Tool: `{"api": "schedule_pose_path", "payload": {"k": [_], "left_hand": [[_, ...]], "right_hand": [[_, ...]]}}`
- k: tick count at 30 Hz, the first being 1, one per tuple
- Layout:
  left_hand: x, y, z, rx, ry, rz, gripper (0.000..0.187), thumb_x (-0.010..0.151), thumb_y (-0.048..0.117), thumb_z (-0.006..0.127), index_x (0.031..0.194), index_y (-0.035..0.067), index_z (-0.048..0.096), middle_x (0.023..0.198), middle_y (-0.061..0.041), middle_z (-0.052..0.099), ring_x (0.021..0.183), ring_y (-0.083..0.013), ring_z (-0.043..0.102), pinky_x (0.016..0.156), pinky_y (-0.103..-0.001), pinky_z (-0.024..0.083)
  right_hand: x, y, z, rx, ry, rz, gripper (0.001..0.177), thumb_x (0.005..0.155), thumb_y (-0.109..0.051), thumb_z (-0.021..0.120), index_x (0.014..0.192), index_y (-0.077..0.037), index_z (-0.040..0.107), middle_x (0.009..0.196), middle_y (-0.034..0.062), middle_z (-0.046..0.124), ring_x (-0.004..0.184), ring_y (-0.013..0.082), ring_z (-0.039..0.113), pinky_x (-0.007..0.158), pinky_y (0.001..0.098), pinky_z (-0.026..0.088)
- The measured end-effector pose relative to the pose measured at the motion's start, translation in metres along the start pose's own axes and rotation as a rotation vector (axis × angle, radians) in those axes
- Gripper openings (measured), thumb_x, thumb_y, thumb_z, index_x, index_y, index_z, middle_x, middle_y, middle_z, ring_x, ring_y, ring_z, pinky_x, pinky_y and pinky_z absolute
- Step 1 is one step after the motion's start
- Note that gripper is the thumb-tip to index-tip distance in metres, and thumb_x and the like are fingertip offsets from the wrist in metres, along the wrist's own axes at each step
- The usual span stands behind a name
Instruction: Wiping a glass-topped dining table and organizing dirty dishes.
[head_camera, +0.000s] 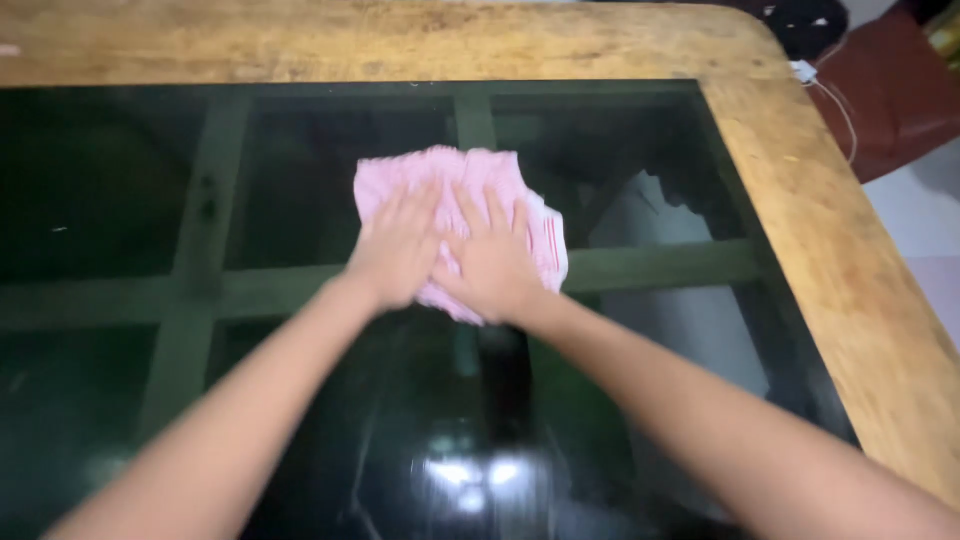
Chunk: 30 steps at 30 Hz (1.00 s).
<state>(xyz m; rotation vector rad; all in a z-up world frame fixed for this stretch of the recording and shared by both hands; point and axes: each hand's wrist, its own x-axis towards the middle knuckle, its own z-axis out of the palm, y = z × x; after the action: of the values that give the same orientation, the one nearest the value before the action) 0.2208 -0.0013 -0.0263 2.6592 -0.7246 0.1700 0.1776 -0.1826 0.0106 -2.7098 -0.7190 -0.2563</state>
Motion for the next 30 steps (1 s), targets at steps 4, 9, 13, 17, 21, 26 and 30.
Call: {"api": "schedule_pose_path", "payload": {"k": [4,9,13,17,21,26,30], "left_hand": [[0.098,-0.052,-0.002,-0.068,-0.084,-0.079,0.066,0.101,0.037,0.031,0.161,0.011,0.025,0.169,-0.01,0.02,0.155,-0.0367,0.014,0.123,-0.046,0.012],[0.159,-0.08,-0.012,-0.041,-0.114,-0.127,0.064,0.101,0.036,0.025,0.161,0.013,0.024,0.17,-0.007,0.019,0.156,-0.0318,0.014,0.124,-0.045,0.013],[0.164,-0.076,-0.016,0.009,-0.145,-0.166,0.063,0.102,0.035,0.024,0.161,0.014,0.025,0.17,-0.004,0.02,0.157,-0.0297,0.014,0.125,-0.045,0.014],[0.134,-0.046,-0.018,-0.032,-0.14,-0.201,0.064,0.099,0.035,0.026,0.159,0.014,0.025,0.17,-0.004,0.019,0.155,-0.0302,0.015,0.122,-0.047,0.014],[0.084,-0.008,-0.001,-0.003,-0.033,-0.066,0.064,0.1,0.033,0.033,0.159,0.008,0.032,0.167,-0.012,0.029,0.154,-0.0368,0.022,0.124,-0.048,0.017],[-0.002,0.071,0.017,0.061,0.133,0.097,0.067,0.098,0.029,0.044,0.157,-0.001,0.034,0.162,-0.02,0.035,0.148,-0.0424,0.028,0.12,-0.051,0.02],[-0.072,0.146,0.012,-0.047,0.237,0.131,0.06,0.097,0.024,0.048,0.151,-0.002,0.043,0.158,-0.021,0.044,0.149,-0.0426,0.034,0.121,-0.051,0.024]], "right_hand": [[0.093,0.054,0.013,-0.087,0.005,0.05,0.062,0.085,-0.054,0.059,0.137,-0.021,0.065,0.164,0.019,0.027,0.145,0.0531,0.023,0.11,0.0782,0.013],[0.156,0.095,0.022,-0.14,-0.037,0.029,0.063,0.089,-0.056,0.055,0.143,-0.024,0.06,0.166,0.0166,0.025,0.149,0.052,0.021,0.112,0.0761,0.015],[0.157,0.09,0.009,-0.123,-0.108,0.103,0.064,0.088,-0.058,0.053,0.144,-0.029,0.057,0.166,0.0162,0.022,0.148,0.0509,0.019,0.115,0.0728,0.013],[0.125,0.086,0.012,-0.127,-0.046,0.052,0.063,0.092,-0.056,0.051,0.147,-0.026,0.057,0.165,0.0185,0.026,0.148,0.0529,0.021,0.114,0.0737,0.016],[0.058,0.067,0.0,-0.144,-0.009,0.029,0.062,0.088,-0.056,0.056,0.141,-0.024,0.062,0.163,0.0199,0.028,0.146,0.053,0.024,0.113,0.074,0.017],[-0.053,0.036,-0.027,-0.073,0.083,0.005,0.057,0.087,-0.05,0.059,0.135,-0.019,0.067,0.163,0.0223,0.031,0.147,0.0538,0.026,0.113,0.0732,0.017],[-0.135,0.008,-0.049,-0.009,0.068,0.024,0.048,0.084,-0.043,0.063,0.121,-0.015,0.073,0.161,0.0232,0.033,0.146,0.0547,0.026,0.114,0.0731,0.016]]}}
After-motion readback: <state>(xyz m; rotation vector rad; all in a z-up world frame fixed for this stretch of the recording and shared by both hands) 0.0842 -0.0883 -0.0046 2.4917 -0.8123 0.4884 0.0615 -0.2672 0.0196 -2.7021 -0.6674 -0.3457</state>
